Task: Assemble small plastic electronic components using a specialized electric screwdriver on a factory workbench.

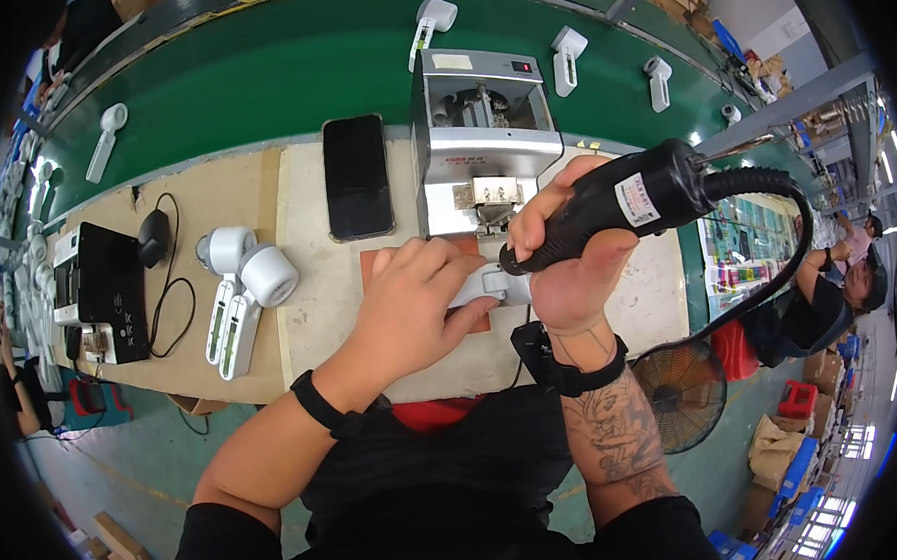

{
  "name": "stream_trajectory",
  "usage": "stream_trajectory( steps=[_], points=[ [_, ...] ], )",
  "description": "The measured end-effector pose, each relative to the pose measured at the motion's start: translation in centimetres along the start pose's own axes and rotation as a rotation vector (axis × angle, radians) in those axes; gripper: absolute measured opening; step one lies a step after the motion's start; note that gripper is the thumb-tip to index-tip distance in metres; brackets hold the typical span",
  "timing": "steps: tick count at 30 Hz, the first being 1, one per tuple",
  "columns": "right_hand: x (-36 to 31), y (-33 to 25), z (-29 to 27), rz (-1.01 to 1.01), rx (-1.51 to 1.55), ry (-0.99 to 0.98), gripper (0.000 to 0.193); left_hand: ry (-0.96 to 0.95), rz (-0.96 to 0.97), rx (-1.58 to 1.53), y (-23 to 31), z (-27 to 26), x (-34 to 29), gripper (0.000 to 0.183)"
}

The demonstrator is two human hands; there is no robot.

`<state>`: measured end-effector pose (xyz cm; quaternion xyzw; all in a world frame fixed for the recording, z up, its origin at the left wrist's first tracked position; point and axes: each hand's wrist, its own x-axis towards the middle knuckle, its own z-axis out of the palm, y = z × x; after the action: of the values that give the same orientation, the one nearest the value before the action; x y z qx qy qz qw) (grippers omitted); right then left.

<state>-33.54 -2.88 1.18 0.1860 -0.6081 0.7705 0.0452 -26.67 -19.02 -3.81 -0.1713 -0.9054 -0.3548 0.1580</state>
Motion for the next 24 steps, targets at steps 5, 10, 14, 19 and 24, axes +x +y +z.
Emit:
stream_trajectory(
  steps=[5, 10, 14, 19, 24],
  points=[
    [-0.2, 0.2, 0.2, 0.039, 0.016, -0.011, 0.097, -0.001, 0.008, -0.003, -0.1, -0.3, 0.1, 0.037],
    [0.4, 0.4, 0.1, 0.058, 0.033, -0.045, 0.093, -0.019, -0.001, -0.011, -0.3, -0.5, -0.3, 0.041],
    [2.4, -0.4, 0.6, -0.136, 0.056, -0.023, 0.093, 0.005, -0.007, 0.005, -0.4, -0.5, -0.6, 0.041],
    [4.4, 0.3, 2.1, -0.171, 0.007, 0.004, 0.092, -0.005, -0.009, 0.032, -0.2, -0.7, -0.5, 0.043],
    [3.0, 0.4, 1.7, -0.150, 0.054, 0.034, 0.086, -0.027, -0.013, 0.047, 0.0, -0.5, -0.6, 0.043]
  ],
)
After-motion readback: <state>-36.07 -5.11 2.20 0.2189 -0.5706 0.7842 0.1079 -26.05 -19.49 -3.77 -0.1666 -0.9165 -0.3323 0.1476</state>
